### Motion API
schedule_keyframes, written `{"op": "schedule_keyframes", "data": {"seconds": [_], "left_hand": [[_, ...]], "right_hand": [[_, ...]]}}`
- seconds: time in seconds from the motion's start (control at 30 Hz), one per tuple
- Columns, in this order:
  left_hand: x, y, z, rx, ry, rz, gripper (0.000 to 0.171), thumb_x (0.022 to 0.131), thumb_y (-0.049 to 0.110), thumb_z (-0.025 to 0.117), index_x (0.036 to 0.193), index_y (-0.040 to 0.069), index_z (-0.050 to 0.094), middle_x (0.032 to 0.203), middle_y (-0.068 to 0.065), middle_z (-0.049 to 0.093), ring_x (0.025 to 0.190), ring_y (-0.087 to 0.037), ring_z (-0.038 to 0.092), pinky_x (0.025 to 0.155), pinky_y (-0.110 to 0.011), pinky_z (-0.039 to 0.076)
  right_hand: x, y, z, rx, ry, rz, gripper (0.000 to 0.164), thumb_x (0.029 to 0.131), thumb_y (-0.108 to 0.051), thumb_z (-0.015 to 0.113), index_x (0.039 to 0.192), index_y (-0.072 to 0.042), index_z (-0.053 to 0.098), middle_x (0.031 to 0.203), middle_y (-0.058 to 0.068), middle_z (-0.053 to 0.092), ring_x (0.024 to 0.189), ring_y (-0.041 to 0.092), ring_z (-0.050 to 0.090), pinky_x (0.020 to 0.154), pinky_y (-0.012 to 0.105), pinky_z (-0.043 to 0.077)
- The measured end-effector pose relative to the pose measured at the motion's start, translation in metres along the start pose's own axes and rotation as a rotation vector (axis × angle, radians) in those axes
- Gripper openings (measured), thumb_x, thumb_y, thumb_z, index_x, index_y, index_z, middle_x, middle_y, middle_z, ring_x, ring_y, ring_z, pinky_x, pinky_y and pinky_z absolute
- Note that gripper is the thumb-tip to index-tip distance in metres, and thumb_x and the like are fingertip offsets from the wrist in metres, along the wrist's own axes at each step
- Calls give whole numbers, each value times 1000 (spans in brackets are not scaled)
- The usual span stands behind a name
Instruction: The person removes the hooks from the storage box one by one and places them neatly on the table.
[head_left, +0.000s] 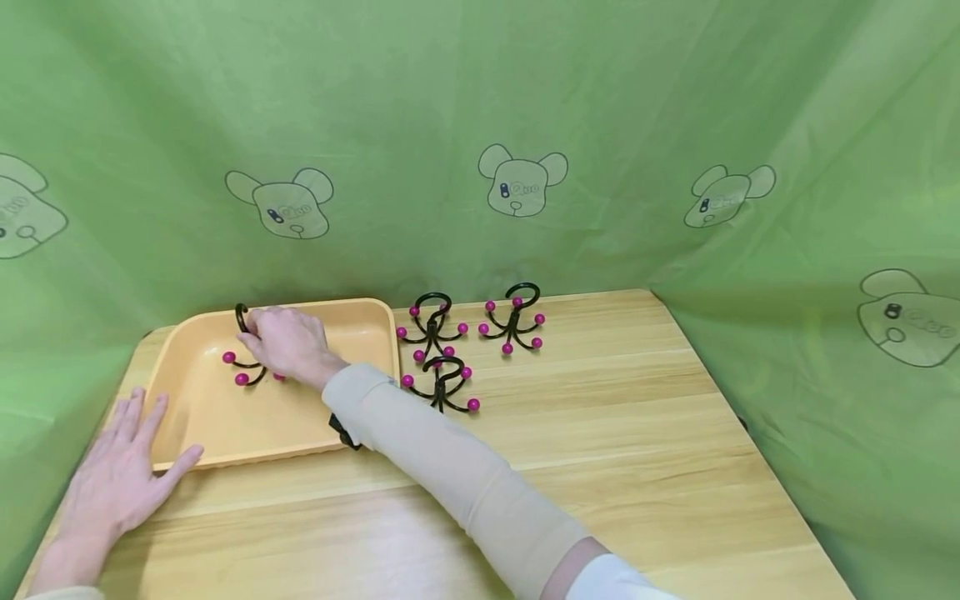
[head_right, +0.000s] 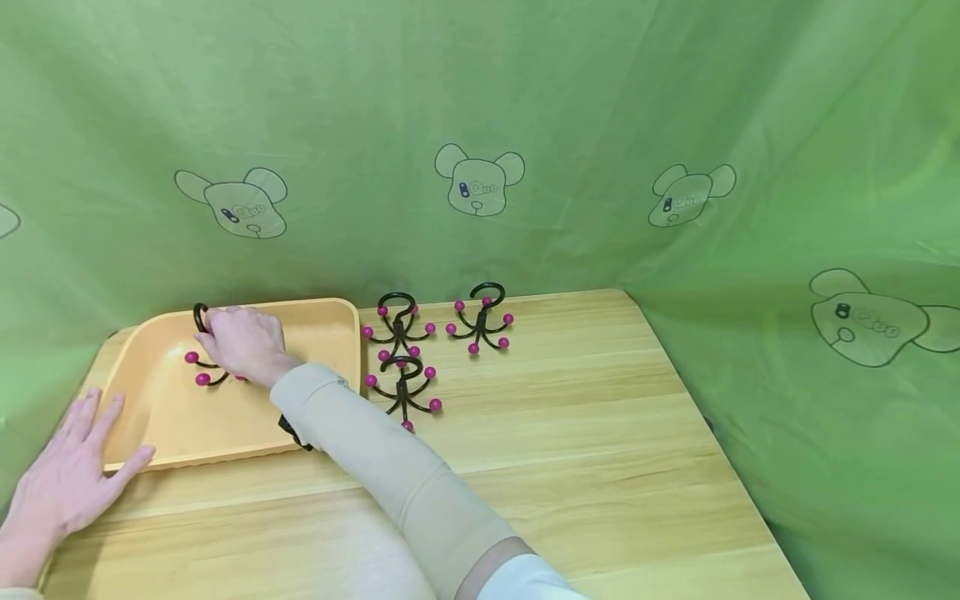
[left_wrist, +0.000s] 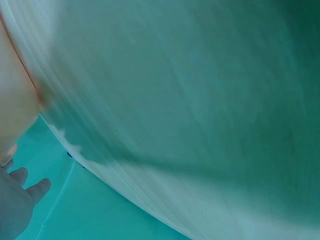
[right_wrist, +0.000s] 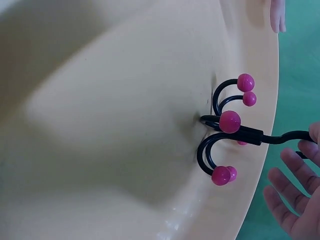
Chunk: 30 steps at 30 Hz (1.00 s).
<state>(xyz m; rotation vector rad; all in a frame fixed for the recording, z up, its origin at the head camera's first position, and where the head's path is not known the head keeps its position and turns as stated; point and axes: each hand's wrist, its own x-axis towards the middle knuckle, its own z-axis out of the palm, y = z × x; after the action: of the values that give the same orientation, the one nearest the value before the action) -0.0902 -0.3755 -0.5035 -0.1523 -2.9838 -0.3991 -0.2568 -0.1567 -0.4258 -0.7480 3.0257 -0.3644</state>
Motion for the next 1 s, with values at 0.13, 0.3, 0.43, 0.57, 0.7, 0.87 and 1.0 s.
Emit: {"op": "schedule_keyframes", "data": {"seconds": [0.13,0.3,0.43,0.57,0.7,0.87,1.0], "left_hand": [[0,1,0,-1,3,0,94,104,54,54,169,3,10,175,-32,-3,162,-54,0,131,-70,7],[0,1,1,-5,7,3,94,104,54,54,169,3,10,175,-31,-3,163,-53,-1,133,-67,4],[0,2,3,-5,17,6,94,103,54,55,169,3,11,175,-31,-1,163,-53,1,133,-67,5],[1,2,3,-8,20,7,94,103,54,55,169,3,12,175,-31,-2,163,-51,0,133,-66,4],[1,3,3,-8,13,3,94,103,54,55,169,3,12,175,-31,-2,164,-50,-1,132,-68,7],[1,1,1,-6,5,-5,95,104,55,54,169,3,10,175,-31,-4,164,-51,-3,126,-74,14],[1,0,1,-10,8,-3,95,103,55,55,169,3,10,175,-30,-3,163,-52,-1,125,-75,16]], "right_hand": [[0,0,0,-2,-2,-2,27,107,-57,50,95,-36,62,85,-21,61,75,-3,57,58,18,44],[0,3,-1,-23,-3,-4,24,108,-55,50,100,-37,64,88,-20,61,76,-3,57,58,18,45],[-1,5,-1,-44,-4,-19,22,109,-53,50,106,-37,65,92,-20,61,80,-3,58,59,18,46],[-2,7,0,-50,-6,-41,22,110,-52,49,108,-37,65,93,-20,62,81,-2,58,58,17,47],[-3,9,0,-66,-7,-62,22,110,-52,47,107,-38,64,92,-19,61,81,-1,57,57,18,46],[-6,11,-2,-80,-12,-72,24,110,-53,45,111,-38,64,96,-18,63,84,1,57,57,18,46],[-11,13,-5,-82,-24,-63,25,110,-52,45,120,-41,65,108,-20,66,90,0,58,59,18,47]]}}
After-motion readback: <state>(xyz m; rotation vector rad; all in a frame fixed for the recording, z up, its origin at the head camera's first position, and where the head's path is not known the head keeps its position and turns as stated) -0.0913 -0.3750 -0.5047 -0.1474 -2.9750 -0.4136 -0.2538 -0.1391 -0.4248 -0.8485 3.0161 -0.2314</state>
